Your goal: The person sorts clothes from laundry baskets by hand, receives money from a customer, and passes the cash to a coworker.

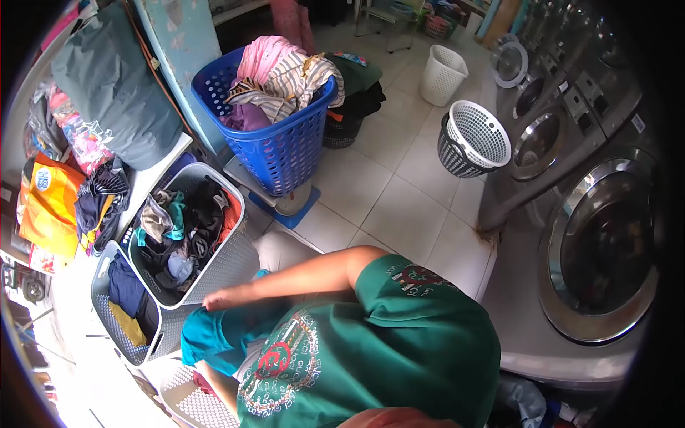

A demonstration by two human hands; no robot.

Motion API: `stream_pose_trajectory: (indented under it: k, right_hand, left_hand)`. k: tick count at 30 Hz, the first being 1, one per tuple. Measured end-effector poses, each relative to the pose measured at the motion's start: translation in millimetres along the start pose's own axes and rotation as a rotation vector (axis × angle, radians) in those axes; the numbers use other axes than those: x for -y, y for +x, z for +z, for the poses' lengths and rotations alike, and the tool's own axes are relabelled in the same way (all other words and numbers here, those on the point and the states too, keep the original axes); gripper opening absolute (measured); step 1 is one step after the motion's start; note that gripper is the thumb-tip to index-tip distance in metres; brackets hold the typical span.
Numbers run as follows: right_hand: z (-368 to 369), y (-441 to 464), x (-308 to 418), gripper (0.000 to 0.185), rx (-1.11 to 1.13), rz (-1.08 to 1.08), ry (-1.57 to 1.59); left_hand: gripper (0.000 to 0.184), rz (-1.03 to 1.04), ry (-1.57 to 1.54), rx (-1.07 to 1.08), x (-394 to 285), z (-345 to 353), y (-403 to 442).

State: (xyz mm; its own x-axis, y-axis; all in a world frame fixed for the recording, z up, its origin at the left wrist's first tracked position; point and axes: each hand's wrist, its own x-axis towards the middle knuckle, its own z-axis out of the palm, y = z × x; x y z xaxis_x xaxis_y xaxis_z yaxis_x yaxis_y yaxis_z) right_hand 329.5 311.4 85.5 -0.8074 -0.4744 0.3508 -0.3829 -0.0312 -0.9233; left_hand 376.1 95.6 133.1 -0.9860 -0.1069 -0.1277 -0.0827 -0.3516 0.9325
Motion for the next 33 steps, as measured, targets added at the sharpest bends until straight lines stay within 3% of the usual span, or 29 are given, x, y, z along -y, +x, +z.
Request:
stream_pose_trajectory:
  k: [1, 4, 6, 7, 9, 11, 14, 19, 21, 23, 25, 27, 29, 30, 31, 33]
  right_hand:
    - [12, -9, 5, 0.030, 0.014, 0.092, 0.251]
    - [0, -24, 62, 0.018, 0.016, 0.128, 0.502]
    - [-31, -17, 69, 0.016, -0.170, -0.043, 0.119]
    - [-47, -12, 70, 0.016, -0.215, -0.044, 0.195]
    - [-82, -7, 101, 0.021, -0.311, -0.027, -0.117]
    - [-100, -3, 121, 0.025, -0.385, 0.009, 0.101]
    - [-124, 3, 136, 0.026, -0.411, 0.065, 0.032]
    - [-150, 7, 172, 0.023, -0.588, 0.147, 0.100]
    - [-152, 6, 188, 0.022, -0.555, 0.121, 0.287]
    - [-148, 9, 192, 0.023, -0.569, 0.057, 0.280]
    - [-142, 12, 193, 0.023, -0.558, 0.073, 0.190]
    - [-137, 12, 200, 0.024, -0.524, 0.086, 0.179]
    - [-135, 13, 204, 0.025, -0.495, 0.093, 0.162]
    - [-134, 13, 204, 0.025, -0.493, 0.085, 0.121]
    - [-132, 12, 204, 0.026, -0.492, 0.079, 0.083]
    - [-124, 14, 208, 0.028, -0.452, 0.128, 0.070]
  left_hand:
    - [0.027, 0.000, -0.016, 0.011, -3, 2, 1]
    - [0.028, -0.005, -0.052, 0.046, -11, 13, 7]
    - [0.029, -0.006, -0.080, 0.077, -20, 20, 11]
    - [0.030, -0.005, -0.095, 0.096, -24, 24, 13]
    - [0.030, -0.003, -0.116, 0.131, -36, 30, 15]
    - [0.031, -0.002, -0.133, 0.183, -49, 39, 13]
    - [0.039, 0.001, -0.072, 0.292, -76, 62, 8]
    - [0.017, 0.167, -0.066, 0.510, -123, 79, 9]
    - [0.015, 0.356, -0.018, 0.374, -130, 72, 12]
    - [0.015, 0.445, -0.237, 0.289, -143, 77, 3]
    - [0.016, 0.426, -0.015, 0.252, -137, 80, 6]
    - [0.018, 0.595, 0.876, 0.415, -134, 68, 13]
    - [0.018, 0.708, 0.806, 0.193, -130, 66, 11]
    - [0.019, 0.814, 0.426, 0.036, -127, 72, 12]
    - [0.021, 0.730, 0.202, -0.102, -138, 78, -1]
    - [0.023, 0.685, 0.103, -0.145, -138, 76, -7]
